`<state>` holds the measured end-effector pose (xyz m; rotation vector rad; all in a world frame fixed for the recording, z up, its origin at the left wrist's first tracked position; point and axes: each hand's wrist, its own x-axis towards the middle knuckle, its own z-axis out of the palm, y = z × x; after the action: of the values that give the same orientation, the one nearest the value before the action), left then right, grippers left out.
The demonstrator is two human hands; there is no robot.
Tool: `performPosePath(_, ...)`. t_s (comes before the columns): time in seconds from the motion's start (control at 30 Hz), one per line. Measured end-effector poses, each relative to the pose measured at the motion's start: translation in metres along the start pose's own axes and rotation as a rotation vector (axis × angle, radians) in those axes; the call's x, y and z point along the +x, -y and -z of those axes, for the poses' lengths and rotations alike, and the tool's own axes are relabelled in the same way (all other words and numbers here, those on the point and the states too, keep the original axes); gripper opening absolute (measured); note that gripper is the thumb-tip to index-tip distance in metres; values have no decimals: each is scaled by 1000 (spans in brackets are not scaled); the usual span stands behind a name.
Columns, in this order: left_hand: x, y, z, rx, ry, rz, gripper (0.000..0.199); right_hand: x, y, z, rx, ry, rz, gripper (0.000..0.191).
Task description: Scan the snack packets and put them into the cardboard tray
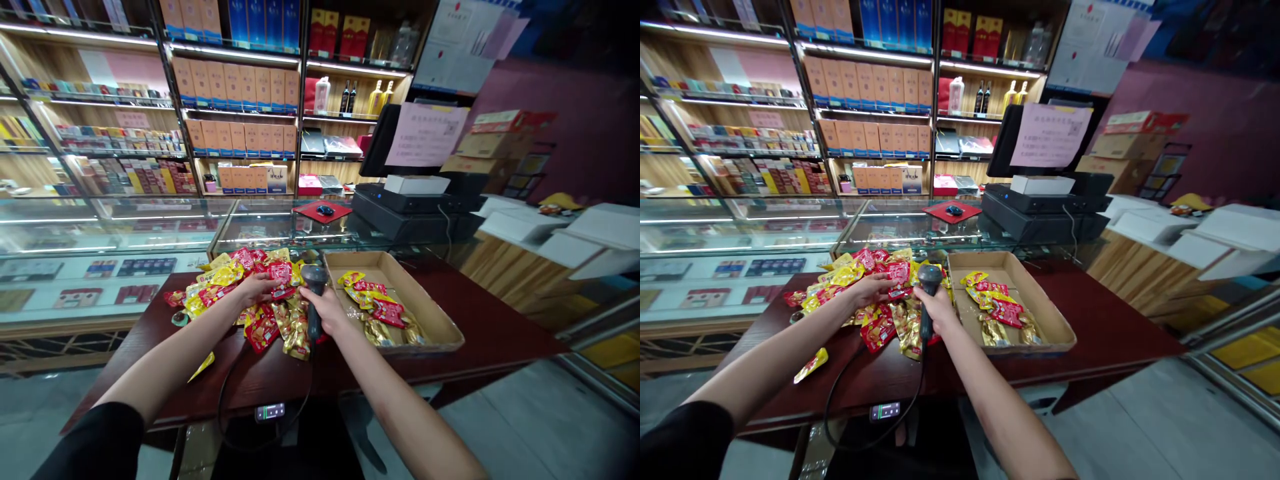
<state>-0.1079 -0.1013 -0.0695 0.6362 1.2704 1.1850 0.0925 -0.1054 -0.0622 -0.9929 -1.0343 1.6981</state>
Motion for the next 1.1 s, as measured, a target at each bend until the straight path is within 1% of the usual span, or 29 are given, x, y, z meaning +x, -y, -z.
performPosePath(0.07, 3, -1, 2, 22, 6, -20, 41, -13, 6, -2, -36, 71, -59, 28)
performPosePath(0.13, 4, -3, 2, 44, -15, -51, 43, -27, 10, -5, -53, 147, -123, 26)
performPosePath(0.23, 3, -6, -1, 57, -31, -105, 43, -47, 8, -8, -49, 223, -187, 27)
performPosePath(0.43, -2, -7, -9, 38, -19, -145, 45, -73, -10, -9, -72, 270, -165, 34)
performPosePath(0.57, -6, -5, -13, 52, 22, -149, 48, -85, -15, -11, -51, 254, -130, 38)
performPosePath(0.7, -11, -5, -16, 70, 36, -125, 48, -92, -17, -14, -38, 252, -132, 39)
performPosePath(0.83, -13, -4, -17, 74, 11, -121, 46, -91, -20, -14, -43, 275, -138, 36)
performPosePath(0.93, -12, -3, -17, 67, -5, -120, 47, -89, -21, -14, -45, 270, -141, 37)
performPosePath(1.1, -5, -3, -15, 66, 22, -118, 44, -87, -19, -14, -41, 241, -136, 40)
